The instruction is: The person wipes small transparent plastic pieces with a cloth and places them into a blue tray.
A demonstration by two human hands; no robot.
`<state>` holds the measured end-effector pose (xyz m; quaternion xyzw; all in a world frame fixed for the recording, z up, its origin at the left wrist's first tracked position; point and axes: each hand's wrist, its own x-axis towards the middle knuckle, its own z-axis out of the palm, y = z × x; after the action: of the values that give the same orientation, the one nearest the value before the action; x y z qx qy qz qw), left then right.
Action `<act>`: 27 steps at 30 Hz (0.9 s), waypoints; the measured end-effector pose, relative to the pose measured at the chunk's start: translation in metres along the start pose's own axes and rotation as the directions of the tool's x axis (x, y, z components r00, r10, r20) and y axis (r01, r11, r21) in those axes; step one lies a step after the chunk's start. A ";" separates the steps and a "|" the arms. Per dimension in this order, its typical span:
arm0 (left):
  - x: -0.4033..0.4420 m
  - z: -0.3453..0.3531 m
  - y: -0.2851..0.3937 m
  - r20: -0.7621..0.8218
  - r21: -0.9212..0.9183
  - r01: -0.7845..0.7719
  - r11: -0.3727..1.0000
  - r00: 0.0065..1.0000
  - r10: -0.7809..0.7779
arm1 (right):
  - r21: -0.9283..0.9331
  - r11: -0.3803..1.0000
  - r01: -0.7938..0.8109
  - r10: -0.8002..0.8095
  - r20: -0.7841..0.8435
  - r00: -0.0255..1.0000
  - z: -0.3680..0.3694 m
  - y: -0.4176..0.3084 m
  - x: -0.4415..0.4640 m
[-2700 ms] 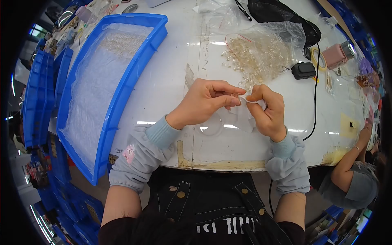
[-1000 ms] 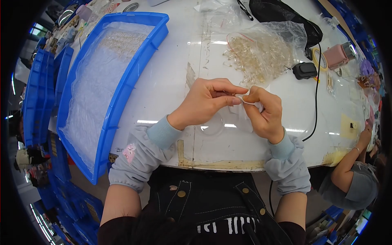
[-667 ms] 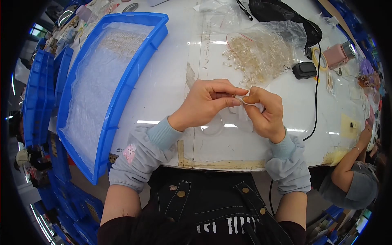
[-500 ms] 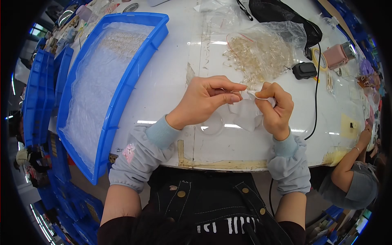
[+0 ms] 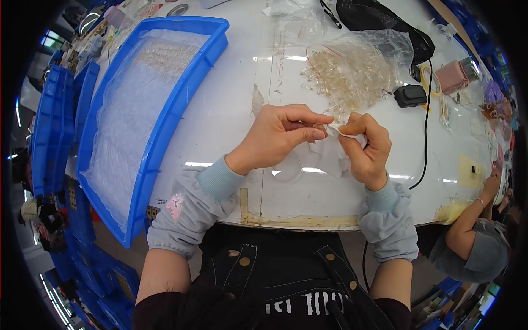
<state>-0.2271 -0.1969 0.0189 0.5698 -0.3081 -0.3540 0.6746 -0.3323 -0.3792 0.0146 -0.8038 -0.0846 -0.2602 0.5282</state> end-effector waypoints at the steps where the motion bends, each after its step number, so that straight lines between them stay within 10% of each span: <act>1: 0.000 0.000 -0.001 0.009 -0.002 -0.003 1.000 1.000 0.003 | 0.004 1.000 0.012 -0.012 0.020 1.000 0.004 -0.001 0.001; 27: 0.000 0.003 -0.006 -0.002 -0.029 0.033 0.999 0.999 -0.034 | -0.091 0.995 0.036 -0.027 0.092 0.995 -0.002 -0.001 0.002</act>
<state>-0.2304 -0.1992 0.0136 0.5654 -0.2926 -0.3691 0.6771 -0.3321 -0.3809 0.0172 -0.8370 -0.1091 -0.2354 0.4818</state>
